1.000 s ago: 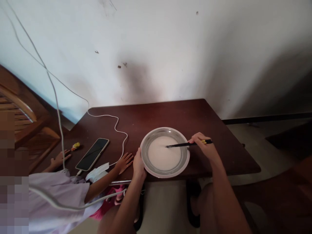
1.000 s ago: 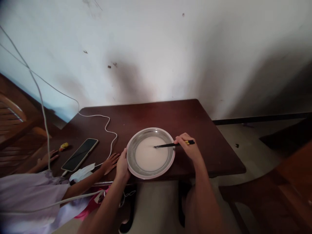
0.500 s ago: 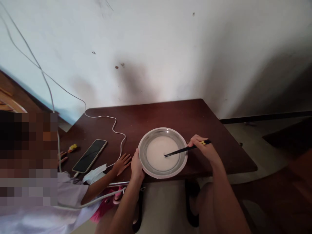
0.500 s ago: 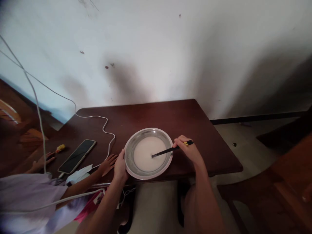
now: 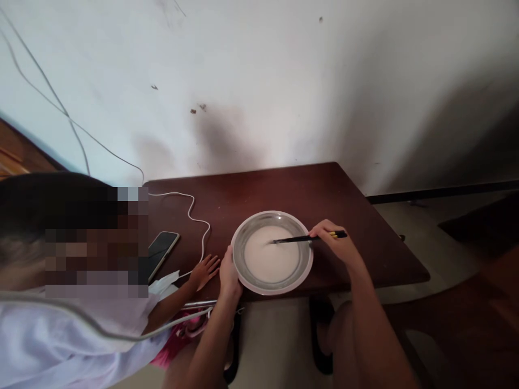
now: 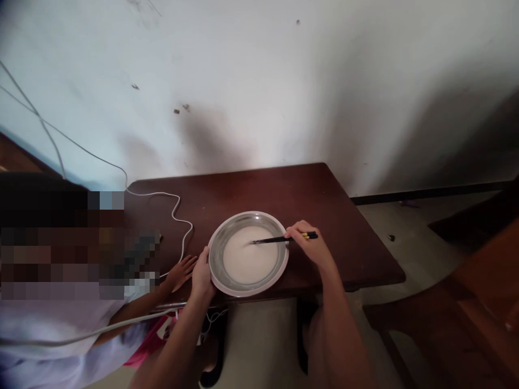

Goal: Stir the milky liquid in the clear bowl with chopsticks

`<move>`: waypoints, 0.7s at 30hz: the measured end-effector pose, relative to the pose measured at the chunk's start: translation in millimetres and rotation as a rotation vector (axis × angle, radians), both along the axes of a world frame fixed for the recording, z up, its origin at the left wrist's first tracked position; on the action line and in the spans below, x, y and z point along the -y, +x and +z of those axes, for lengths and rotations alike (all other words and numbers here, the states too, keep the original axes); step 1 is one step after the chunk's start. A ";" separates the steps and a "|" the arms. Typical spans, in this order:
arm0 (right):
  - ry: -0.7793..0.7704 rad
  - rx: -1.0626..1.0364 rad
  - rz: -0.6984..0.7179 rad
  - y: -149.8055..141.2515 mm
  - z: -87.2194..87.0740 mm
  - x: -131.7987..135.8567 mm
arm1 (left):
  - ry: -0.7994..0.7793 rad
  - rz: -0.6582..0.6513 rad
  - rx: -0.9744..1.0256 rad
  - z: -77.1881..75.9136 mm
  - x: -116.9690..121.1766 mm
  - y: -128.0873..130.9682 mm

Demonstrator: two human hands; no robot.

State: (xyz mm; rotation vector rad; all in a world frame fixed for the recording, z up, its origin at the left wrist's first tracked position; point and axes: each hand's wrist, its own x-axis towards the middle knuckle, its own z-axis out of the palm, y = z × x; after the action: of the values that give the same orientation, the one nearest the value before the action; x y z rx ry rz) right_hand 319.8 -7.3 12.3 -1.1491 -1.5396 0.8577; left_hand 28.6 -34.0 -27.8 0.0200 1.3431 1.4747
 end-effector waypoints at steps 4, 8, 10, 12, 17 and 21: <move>-0.036 -0.018 0.018 0.8 0.9 0.2 | -0.010 -0.009 -0.031 -4.5 0.0 -2.5; -0.032 0.020 0.135 -5.6 1.0 1.9 | 0.009 -0.020 -0.040 -7.8 0.3 -4.7; -0.005 0.006 0.022 -3.0 0.7 1.8 | 0.009 -0.027 -0.039 -7.2 0.5 -4.1; 0.001 -0.021 -0.065 1.5 1.1 2.0 | 0.005 -0.028 -0.041 -5.7 0.6 -2.7; -0.048 0.015 0.132 -2.8 1.9 2.4 | -0.008 -0.004 -0.065 -7.6 -0.6 -3.3; 0.017 -0.008 -0.052 -3.0 -1.9 -1.2 | -0.010 -0.022 -0.059 -14.1 -1.4 -7.0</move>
State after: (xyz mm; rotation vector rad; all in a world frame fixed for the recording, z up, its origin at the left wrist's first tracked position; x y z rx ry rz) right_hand 316.9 -6.1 10.3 -1.1671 -1.5009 0.8119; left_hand 21.6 -32.6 -42.0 0.0727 1.3934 1.4590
